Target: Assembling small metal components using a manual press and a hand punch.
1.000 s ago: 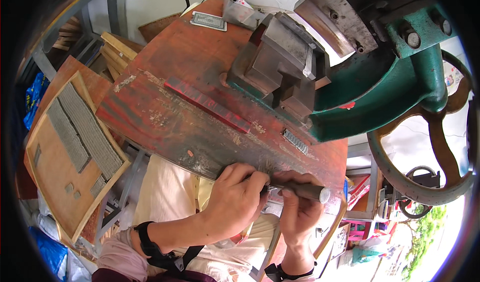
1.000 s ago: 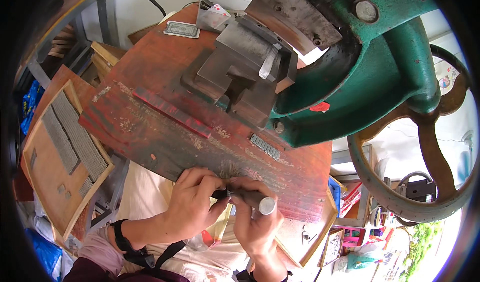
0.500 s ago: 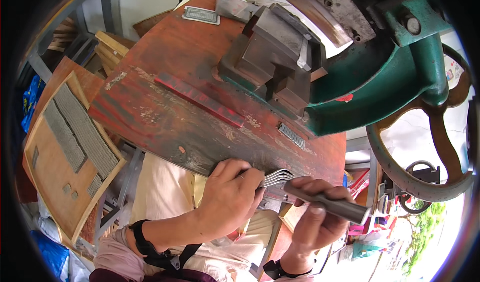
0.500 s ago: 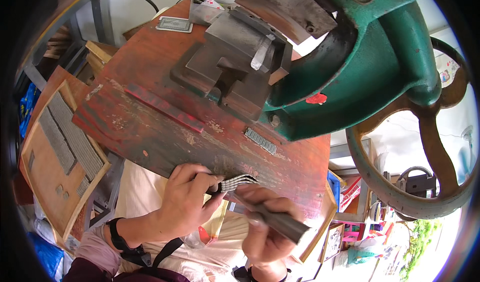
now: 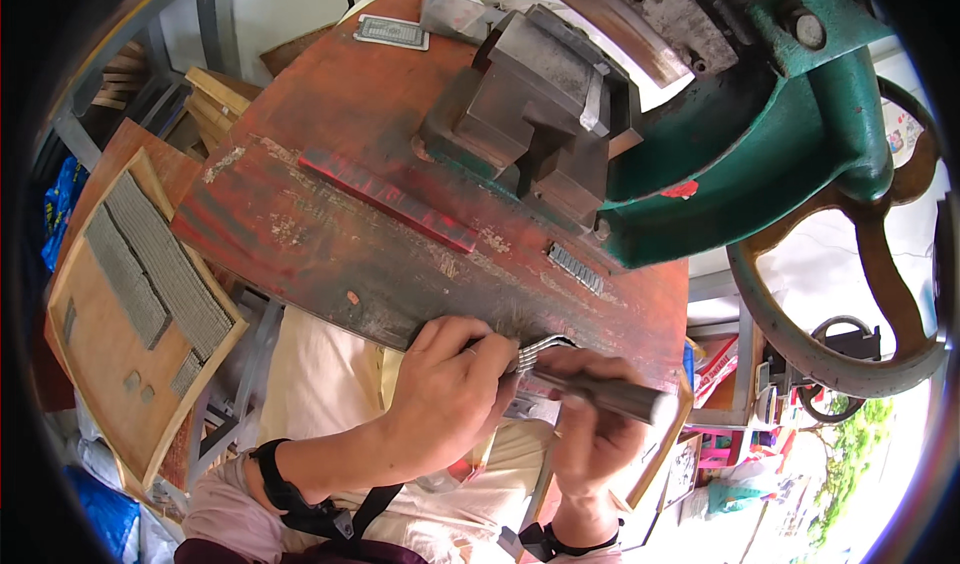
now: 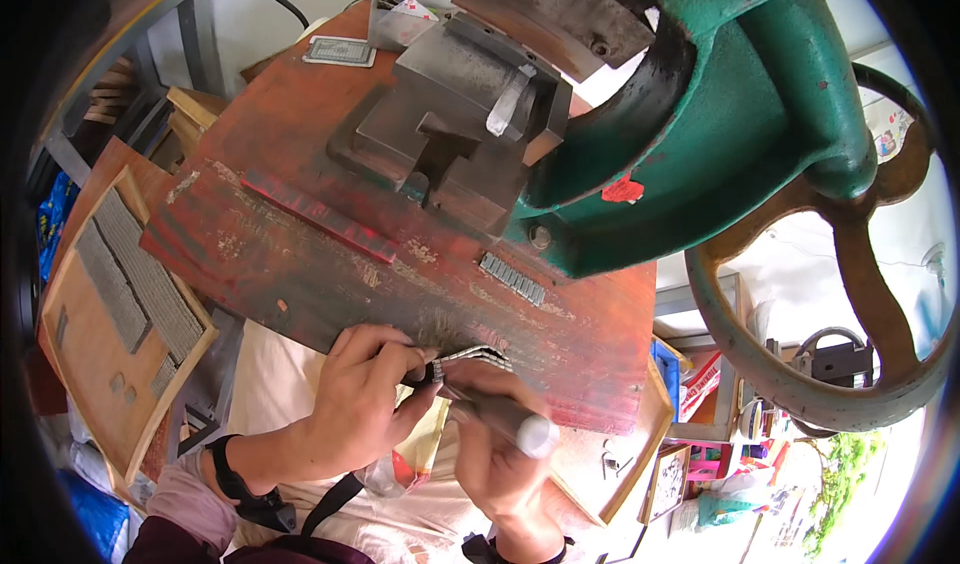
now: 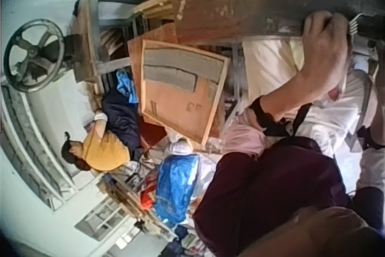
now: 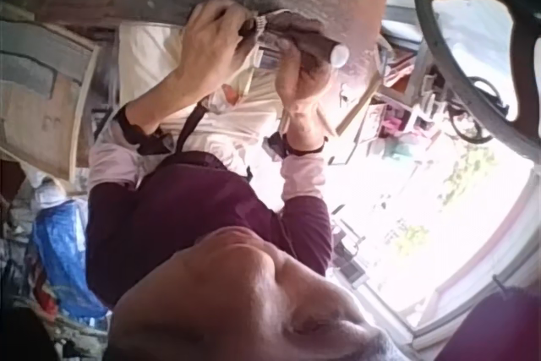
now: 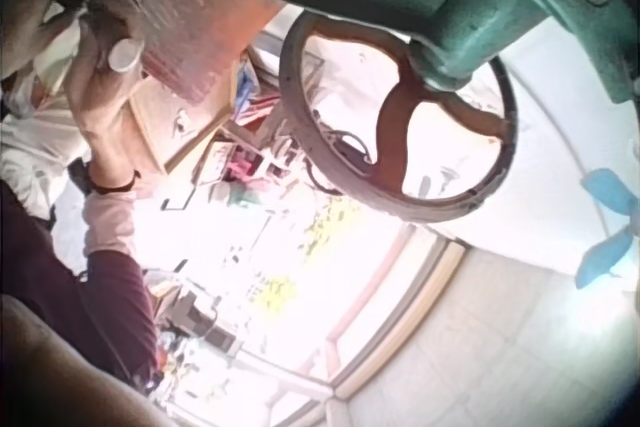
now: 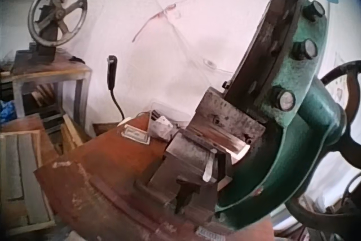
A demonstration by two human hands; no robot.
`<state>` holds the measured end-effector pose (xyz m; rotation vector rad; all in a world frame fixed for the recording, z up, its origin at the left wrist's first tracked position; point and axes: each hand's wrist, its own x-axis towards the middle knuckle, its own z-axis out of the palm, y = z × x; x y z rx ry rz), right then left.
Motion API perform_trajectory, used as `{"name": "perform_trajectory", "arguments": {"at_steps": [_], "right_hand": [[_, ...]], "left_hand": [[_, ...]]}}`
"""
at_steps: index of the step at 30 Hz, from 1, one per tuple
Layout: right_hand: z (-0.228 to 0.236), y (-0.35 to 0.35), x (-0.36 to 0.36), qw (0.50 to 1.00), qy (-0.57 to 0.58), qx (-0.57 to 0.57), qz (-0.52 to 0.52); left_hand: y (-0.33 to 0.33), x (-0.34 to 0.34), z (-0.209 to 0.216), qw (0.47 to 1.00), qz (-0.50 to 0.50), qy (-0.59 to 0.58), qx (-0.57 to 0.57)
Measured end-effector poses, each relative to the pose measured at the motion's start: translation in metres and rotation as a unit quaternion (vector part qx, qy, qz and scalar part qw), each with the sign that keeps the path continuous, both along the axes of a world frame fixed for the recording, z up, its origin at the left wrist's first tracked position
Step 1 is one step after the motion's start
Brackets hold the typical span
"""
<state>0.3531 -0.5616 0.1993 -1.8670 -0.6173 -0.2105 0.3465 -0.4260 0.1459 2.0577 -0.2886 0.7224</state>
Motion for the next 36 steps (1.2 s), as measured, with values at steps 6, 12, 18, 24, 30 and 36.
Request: {"name": "perform_trajectory", "arguments": {"at_steps": [6, 12, 18, 24, 30, 36], "right_hand": [[-0.017, -0.005, 0.004, 0.997, -0.005, -0.077, 0.011], [-0.006, 0.004, -0.001, 0.991, -0.088, 0.097, 0.001], [-0.013, -0.005, -0.002, 0.998, -0.003, 0.059, -0.034], [-0.023, -0.001, 0.007, 0.997, -0.042, -0.070, 0.010], [-0.009, 0.001, 0.003, 0.988, -0.096, 0.114, 0.033], [-0.014, -0.002, 0.000, 0.996, -0.009, 0.091, -0.022]], "left_hand": [[0.001, -0.002, -0.002, 1.000, -0.001, 0.012, -0.002], [0.003, -0.003, 0.002, 1.000, 0.003, 0.006, 0.001], [0.000, -0.001, 0.000, 1.000, -0.006, -0.001, 0.006], [0.002, -0.003, -0.002, 1.000, -0.019, 0.024, -0.005], [0.003, -0.001, 0.000, 1.000, 0.000, 0.011, 0.003], [0.001, 0.000, -0.001, 1.000, -0.008, 0.011, 0.004]]}}
